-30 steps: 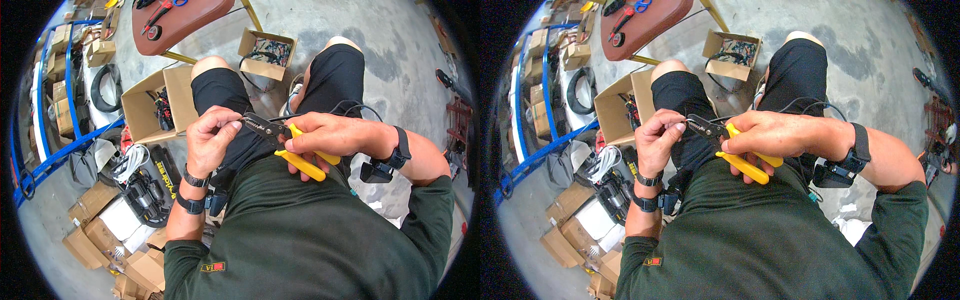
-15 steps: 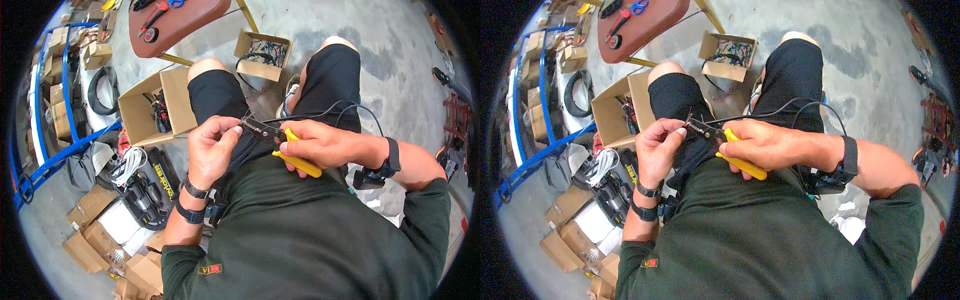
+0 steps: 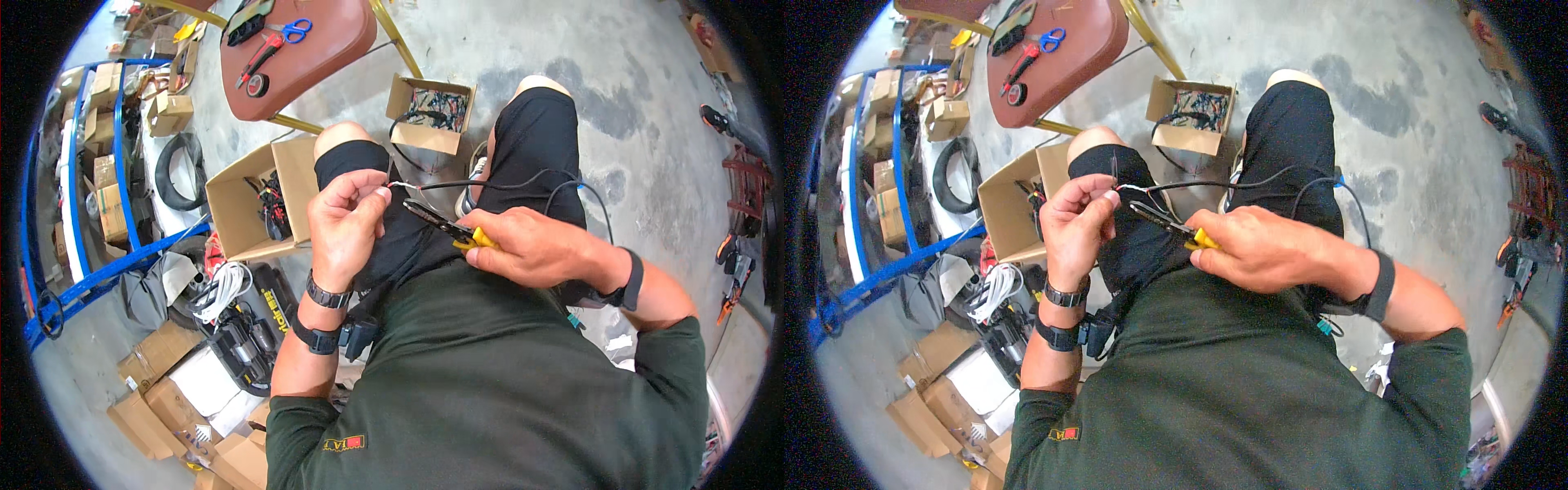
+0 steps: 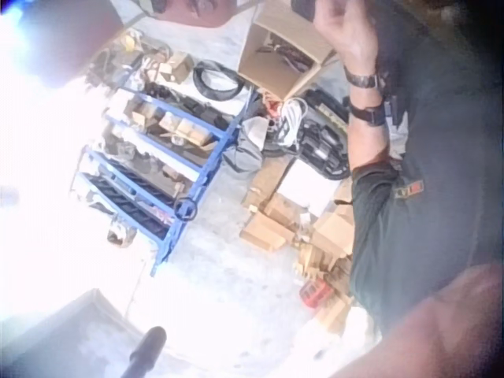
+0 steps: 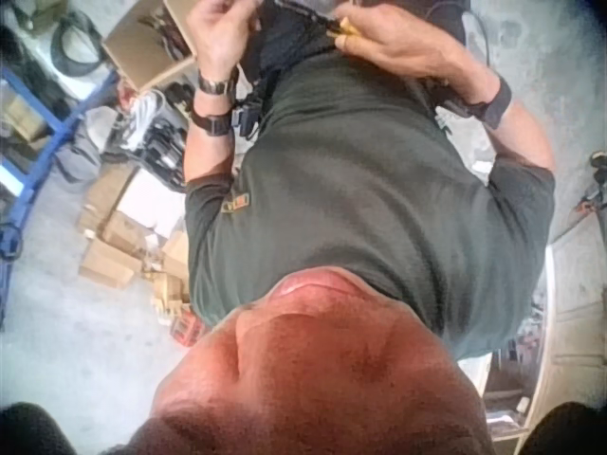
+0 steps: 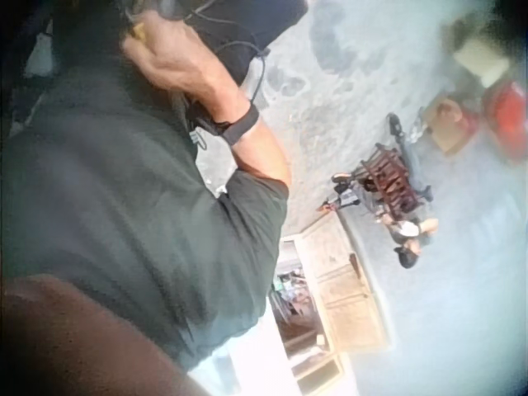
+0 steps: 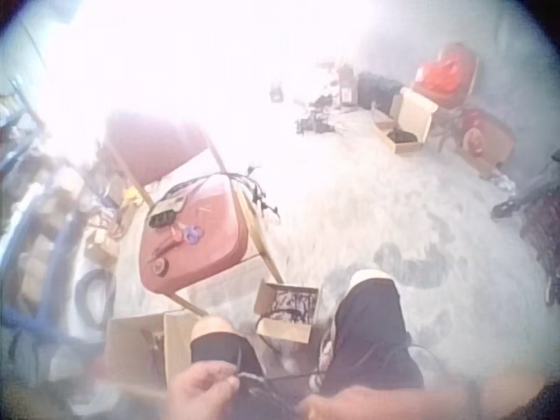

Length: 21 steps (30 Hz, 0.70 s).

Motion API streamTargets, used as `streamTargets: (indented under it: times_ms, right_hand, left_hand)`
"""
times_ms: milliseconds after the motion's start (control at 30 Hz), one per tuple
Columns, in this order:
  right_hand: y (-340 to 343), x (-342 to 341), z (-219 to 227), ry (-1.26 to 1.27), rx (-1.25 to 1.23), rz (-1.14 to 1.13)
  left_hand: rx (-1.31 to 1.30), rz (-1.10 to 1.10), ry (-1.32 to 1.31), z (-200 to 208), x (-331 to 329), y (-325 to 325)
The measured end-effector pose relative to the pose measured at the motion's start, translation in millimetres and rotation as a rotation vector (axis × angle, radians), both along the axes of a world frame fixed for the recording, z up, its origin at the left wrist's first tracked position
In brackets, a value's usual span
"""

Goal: The recorder is stripping and connecting wires for an electrical component while sitting on the floor.

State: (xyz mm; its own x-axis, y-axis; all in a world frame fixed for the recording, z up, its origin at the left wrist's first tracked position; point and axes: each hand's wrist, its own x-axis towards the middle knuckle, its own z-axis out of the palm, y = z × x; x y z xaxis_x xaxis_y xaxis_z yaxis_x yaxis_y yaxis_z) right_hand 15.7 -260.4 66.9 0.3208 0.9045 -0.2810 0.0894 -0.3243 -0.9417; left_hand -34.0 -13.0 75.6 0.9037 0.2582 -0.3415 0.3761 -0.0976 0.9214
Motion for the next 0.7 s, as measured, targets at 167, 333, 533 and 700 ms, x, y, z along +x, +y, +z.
streamTargets:
  times_ms: [167,333,533,700]
  right_hand:
    - [13.2,-17.5,-13.0,0.014,0.104,-0.298]
    - [18.5,-18.9,-17.0,0.317,0.137,-0.327]
    - [19.9,-17.4,-7.1,0.360,0.126,-0.325]
    - [23.3,-18.7,-5.6,0.386,0.095,-0.310]
  left_hand:
    - [-0.037,-0.030,-0.089,6.0,25.0,-5.3]
    - [-0.060,-0.073,-0.100,6.1,25.5,-5.5]
    - [-0.090,-0.049,-0.096,9.1,21.1,-6.2]
    - [-0.093,-0.053,-0.104,10.2,16.2,-3.8]
